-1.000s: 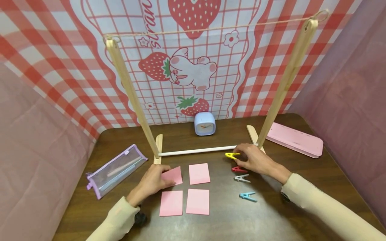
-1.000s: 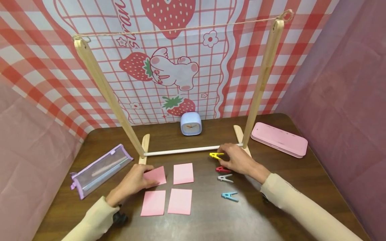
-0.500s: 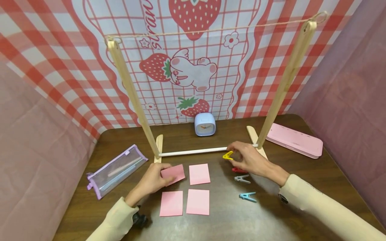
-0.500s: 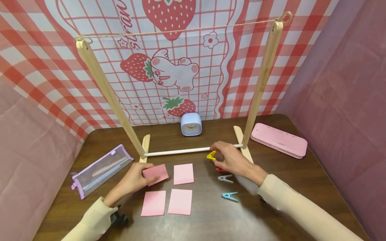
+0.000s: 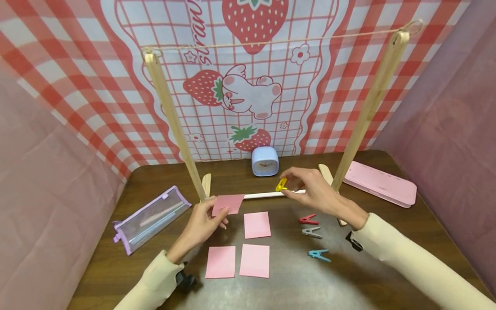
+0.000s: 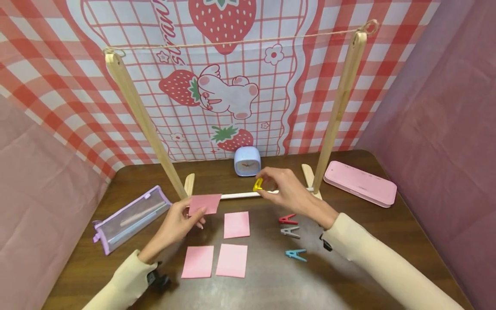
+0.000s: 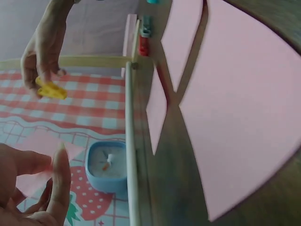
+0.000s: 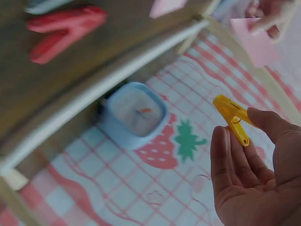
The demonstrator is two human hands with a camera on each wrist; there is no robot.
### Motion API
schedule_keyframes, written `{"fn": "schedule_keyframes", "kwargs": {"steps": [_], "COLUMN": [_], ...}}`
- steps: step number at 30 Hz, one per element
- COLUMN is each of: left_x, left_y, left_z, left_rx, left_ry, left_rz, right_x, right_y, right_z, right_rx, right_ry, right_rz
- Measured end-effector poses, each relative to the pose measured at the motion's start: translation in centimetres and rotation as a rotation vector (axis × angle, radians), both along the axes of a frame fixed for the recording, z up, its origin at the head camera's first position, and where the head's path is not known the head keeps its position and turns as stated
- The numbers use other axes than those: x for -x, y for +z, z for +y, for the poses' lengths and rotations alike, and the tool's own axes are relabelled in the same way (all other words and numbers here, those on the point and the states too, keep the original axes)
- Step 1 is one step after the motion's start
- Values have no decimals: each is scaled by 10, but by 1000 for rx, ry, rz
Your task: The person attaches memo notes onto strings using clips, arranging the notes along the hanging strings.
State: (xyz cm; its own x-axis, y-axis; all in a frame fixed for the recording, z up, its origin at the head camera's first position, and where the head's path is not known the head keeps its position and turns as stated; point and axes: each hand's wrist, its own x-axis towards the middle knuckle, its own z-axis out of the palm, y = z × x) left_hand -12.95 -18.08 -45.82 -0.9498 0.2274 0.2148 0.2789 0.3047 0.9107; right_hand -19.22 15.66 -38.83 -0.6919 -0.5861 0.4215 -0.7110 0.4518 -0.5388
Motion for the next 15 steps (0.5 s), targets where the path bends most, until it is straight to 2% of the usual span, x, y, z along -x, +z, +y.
{"fn": "schedule_keyframes", "kwargs": {"steps": [10, 15], "left_x": [7, 8], "left_y": [20, 30], "left_z": [11, 15], "left_rx": [-211, -309], "left_ry": [82, 147], "left_rz": [50, 72], "right_x": [6, 6], "right_y": [43, 66], "right_z": [-33, -45], "right_rx": [115, 161], "right_ry": [14, 10], "right_rz": [51, 65]}}
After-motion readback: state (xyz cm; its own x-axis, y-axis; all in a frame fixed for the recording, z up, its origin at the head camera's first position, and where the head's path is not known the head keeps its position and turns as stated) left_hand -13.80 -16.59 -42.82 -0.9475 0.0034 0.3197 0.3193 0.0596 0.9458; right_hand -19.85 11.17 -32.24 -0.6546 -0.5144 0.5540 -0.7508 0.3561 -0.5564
